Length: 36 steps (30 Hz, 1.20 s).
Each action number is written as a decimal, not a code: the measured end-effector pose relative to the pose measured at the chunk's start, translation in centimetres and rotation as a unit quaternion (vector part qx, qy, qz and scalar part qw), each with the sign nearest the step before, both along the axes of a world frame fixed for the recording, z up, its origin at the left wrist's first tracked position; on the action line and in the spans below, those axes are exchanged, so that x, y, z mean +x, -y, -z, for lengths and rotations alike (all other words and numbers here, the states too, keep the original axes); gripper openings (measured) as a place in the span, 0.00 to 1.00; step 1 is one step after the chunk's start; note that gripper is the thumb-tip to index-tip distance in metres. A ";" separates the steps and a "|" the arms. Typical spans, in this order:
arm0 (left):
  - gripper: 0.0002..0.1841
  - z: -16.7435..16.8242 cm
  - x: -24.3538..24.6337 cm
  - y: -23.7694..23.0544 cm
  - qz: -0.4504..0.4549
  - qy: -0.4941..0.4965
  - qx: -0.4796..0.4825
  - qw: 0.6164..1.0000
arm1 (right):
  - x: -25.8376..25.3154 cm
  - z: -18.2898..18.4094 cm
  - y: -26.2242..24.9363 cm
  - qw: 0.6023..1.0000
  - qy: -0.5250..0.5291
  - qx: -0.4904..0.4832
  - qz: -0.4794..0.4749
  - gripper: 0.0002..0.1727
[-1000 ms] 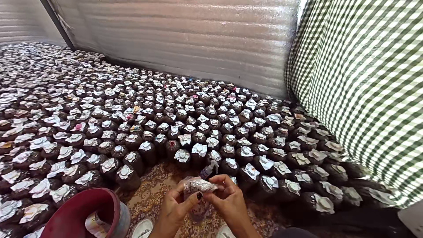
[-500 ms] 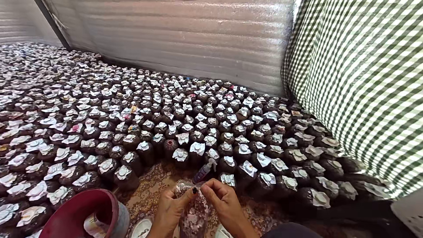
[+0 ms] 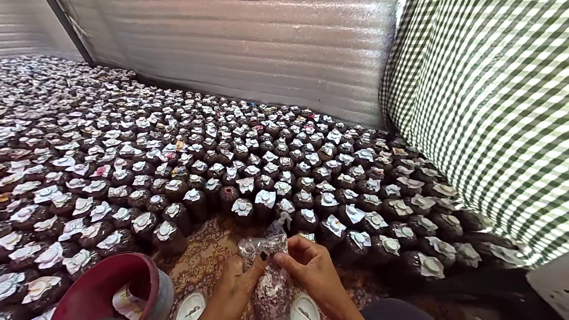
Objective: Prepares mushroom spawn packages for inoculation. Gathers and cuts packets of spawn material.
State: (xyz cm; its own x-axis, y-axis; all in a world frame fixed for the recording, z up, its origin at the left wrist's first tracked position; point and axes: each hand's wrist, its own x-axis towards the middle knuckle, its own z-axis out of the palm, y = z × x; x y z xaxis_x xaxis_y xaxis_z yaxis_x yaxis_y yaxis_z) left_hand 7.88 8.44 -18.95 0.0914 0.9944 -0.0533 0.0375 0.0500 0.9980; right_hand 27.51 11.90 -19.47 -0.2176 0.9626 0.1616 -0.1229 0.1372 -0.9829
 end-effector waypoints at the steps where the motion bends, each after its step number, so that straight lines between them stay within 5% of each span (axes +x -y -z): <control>1: 0.25 -0.2 -0.1 0.3 0.043 -0.013 0.005 0.999 | 0.1 0.1 0.1 1.000 -0.001 0.015 0.000 0.10; 4: 0.32 -0.4 -0.5 0.0 0.130 0.076 -0.016 0.989 | 0.7 -0.2 -0.1 1.000 -0.006 0.019 0.020 0.07; 6: 0.37 0.5 -0.9 -0.8 0.112 0.090 -0.020 0.989 | 1.0 -0.3 -0.4 0.999 -0.021 -0.018 0.040 0.07; 11: 0.07 2.0 -0.8 -1.2 -0.058 -0.010 0.066 0.996 | 0.5 -0.6 -0.4 0.993 -0.066 -0.084 0.054 0.18; 14: 0.13 1.7 -1.1 -1.2 -0.041 -0.019 0.051 0.998 | 0.0 -0.2 -0.2 0.996 0.050 -0.057 0.040 0.32; 17: 0.13 1.0 -1.1 -1.0 0.028 0.041 0.011 0.999 | -0.3 1.2 0.0 0.996 0.085 0.003 0.040 0.20; 21: 0.33 -0.1 -0.4 -1.4 0.053 0.055 -0.028 0.997 | 0.2 1.0 -0.1 0.997 0.058 0.032 0.039 0.12; 28: 0.10 -1.4 0.1 -1.1 -0.040 0.045 0.009 0.998 | 1.0 -3.9 0.6 0.996 0.059 -0.060 0.026 0.22; 31: 0.10 -1.8 -1.4 -0.9 0.007 0.068 0.005 0.998 | -0.1 -6.4 2.6 0.992 0.099 -0.041 0.061 0.23; 36: 0.20 -3.8 -1.8 0.4 0.202 0.093 -0.034 0.974 | -2.9 -7.4 6.8 0.966 0.145 0.042 0.208 0.09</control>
State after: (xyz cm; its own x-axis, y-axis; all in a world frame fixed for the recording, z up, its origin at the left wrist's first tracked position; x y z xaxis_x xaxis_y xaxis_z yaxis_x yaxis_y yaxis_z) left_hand 6.05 8.03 -15.15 0.4897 0.8696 -0.0632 -0.1134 0.1354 0.9843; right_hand 24.65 5.11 -12.09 0.1379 0.9628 0.2325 0.2382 0.1956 -0.9513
